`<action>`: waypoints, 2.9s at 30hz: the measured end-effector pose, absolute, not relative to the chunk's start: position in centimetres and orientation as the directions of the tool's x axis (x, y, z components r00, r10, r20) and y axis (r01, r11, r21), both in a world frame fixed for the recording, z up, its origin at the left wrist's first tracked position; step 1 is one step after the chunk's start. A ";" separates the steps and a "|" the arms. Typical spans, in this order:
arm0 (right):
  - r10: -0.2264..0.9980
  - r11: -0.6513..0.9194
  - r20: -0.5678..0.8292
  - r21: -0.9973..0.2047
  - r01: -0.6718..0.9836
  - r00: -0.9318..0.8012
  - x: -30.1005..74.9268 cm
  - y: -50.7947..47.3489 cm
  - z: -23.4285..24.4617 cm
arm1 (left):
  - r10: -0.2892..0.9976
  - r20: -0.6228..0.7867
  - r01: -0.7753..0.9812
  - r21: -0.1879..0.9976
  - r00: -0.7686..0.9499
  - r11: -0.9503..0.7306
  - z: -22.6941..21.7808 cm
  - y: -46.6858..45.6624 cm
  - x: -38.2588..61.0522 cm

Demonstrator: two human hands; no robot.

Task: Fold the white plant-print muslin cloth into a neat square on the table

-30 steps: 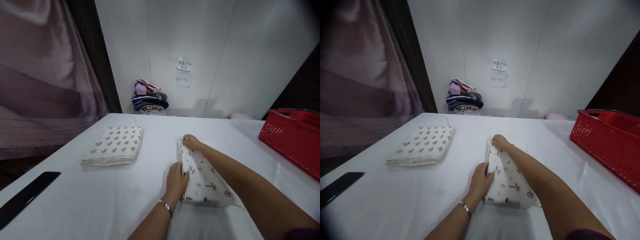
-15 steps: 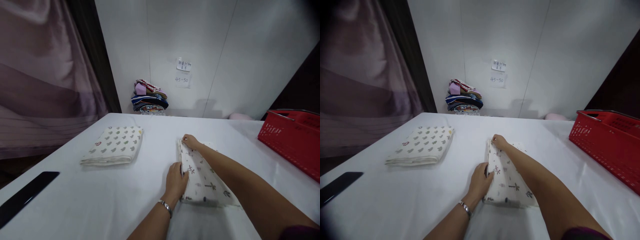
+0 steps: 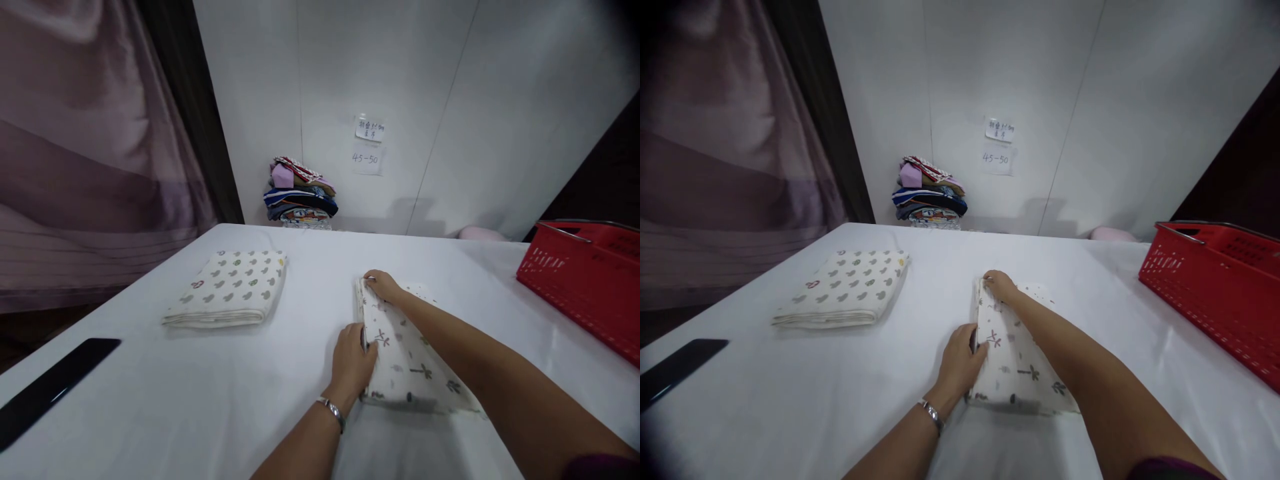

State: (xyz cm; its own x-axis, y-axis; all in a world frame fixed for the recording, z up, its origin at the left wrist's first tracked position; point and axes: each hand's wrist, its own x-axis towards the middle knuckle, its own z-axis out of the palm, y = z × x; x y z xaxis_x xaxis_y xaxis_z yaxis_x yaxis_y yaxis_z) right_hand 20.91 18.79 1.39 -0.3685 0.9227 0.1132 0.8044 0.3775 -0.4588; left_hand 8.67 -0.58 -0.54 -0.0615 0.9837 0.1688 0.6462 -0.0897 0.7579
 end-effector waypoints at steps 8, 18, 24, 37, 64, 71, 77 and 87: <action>0.920 0.377 0.083 -0.454 0.807 -0.384 21.0 19.2 1.5 | 0.982 0.179 0.648 0.756 -0.067 -0.093 -0.4 -0.7 8.7; 0.880 0.454 0.062 -0.409 0.792 -0.472 20.6 20.3 1.1 | 0.979 0.192 0.648 0.754 -0.067 -0.103 -0.7 -0.5 8.7; 0.879 0.467 0.135 -0.433 0.771 -0.457 21.0 19.6 0.6 | 0.980 0.187 0.649 0.754 -0.066 -0.100 -0.6 -0.5 8.7; 0.883 0.433 0.075 -0.508 0.745 -0.463 20.4 20.5 1.3 | 0.979 0.189 0.632 0.768 -0.074 -0.101 -0.5 -0.7 8.8; 0.874 0.483 0.054 -0.187 0.855 -0.482 18.9 15.2 -0.2 | 0.968 0.236 0.660 0.741 -0.088 -0.121 -1.1 -0.4 8.9; 0.872 0.485 0.062 -0.258 0.836 -0.486 19.8 13.9 0.8 | 0.970 0.230 0.652 0.748 -0.079 -0.124 -1.0 -0.4 8.8; 0.852 0.512 0.044 -0.279 0.812 -0.522 20.0 11.2 0.3 | 0.972 0.221 0.667 0.737 -0.083 -0.111 -0.7 -0.4 9.0; 0.838 0.531 0.046 -0.300 0.793 -0.544 19.7 10.7 0.6 | 0.970 0.225 0.663 0.740 -0.092 -0.109 -0.8 -0.4 9.0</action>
